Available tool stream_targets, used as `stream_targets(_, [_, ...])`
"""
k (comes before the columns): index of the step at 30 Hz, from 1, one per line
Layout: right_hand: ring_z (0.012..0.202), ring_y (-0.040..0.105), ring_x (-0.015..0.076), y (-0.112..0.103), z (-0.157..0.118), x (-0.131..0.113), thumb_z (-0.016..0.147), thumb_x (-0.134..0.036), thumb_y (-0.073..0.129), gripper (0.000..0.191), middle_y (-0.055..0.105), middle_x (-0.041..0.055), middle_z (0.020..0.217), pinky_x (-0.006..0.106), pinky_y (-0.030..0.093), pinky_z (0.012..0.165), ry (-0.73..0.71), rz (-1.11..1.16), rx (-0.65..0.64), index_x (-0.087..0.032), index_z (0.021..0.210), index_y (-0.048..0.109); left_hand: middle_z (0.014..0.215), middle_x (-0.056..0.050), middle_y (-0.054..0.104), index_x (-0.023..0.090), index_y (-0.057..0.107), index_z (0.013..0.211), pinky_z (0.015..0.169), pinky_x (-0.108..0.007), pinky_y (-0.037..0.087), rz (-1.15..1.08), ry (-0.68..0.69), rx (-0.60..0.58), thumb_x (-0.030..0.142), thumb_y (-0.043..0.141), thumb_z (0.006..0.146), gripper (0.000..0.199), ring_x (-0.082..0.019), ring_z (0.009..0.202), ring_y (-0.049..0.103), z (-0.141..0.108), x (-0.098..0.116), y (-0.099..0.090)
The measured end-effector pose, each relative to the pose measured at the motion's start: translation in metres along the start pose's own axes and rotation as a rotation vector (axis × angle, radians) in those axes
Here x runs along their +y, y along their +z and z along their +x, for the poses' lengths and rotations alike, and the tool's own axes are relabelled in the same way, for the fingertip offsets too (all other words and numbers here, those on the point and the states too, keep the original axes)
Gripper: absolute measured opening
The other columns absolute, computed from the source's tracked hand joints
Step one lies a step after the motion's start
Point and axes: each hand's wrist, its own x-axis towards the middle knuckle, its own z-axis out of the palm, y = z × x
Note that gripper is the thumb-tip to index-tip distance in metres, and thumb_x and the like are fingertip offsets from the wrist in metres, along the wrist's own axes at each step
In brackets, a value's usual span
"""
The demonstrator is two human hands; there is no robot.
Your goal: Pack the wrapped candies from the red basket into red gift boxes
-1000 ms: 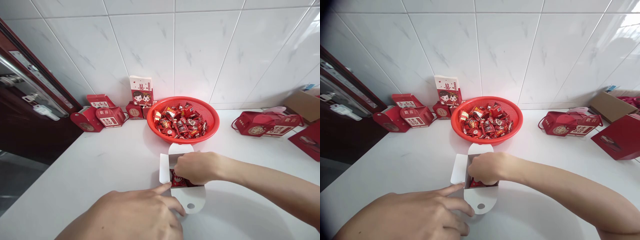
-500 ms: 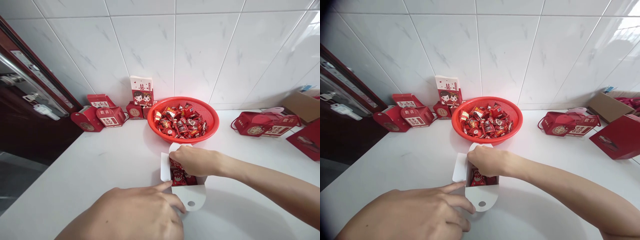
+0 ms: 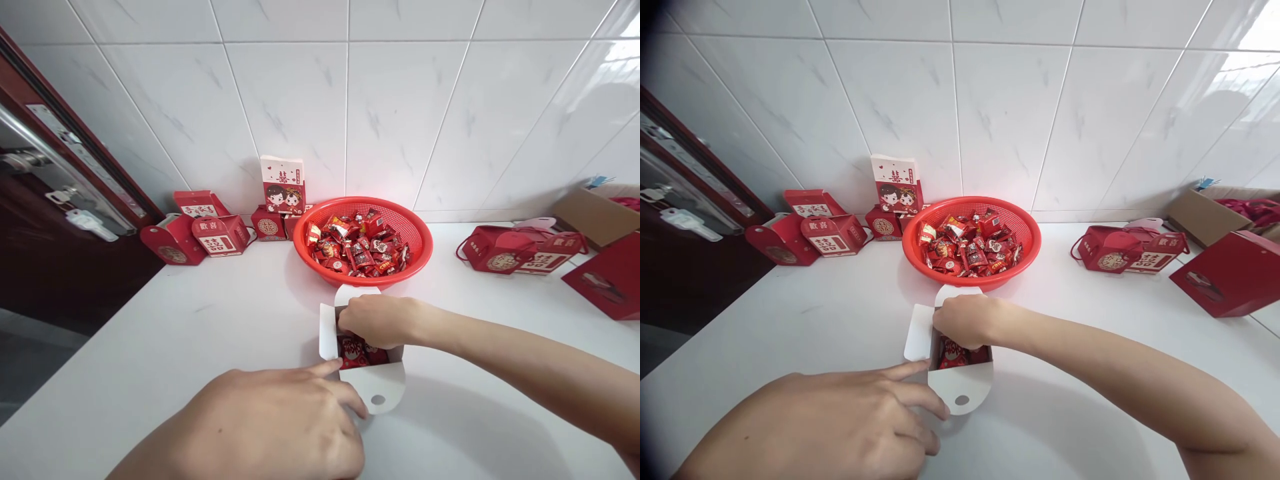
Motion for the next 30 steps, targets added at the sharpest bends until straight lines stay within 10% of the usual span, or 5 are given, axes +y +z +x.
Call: stream_targets(30, [0.079, 0.074, 0.0249, 0.001, -0.007, -0.008, 0.087, 0.000, 0.055, 0.028, 0.076, 0.0137, 0.087, 0.028, 0.043, 0.054, 0.031, -0.116, -0.075, -0.009, 0.104, 0.076, 0.092, -0.001, 0.079, 0.023, 0.067, 0.085, 0.123, -0.037, 0.029, -0.039, -0.006, -0.058, 0.013, 0.071, 0.087, 0.011, -0.023, 0.121, 0.065, 0.005, 0.002, -0.008])
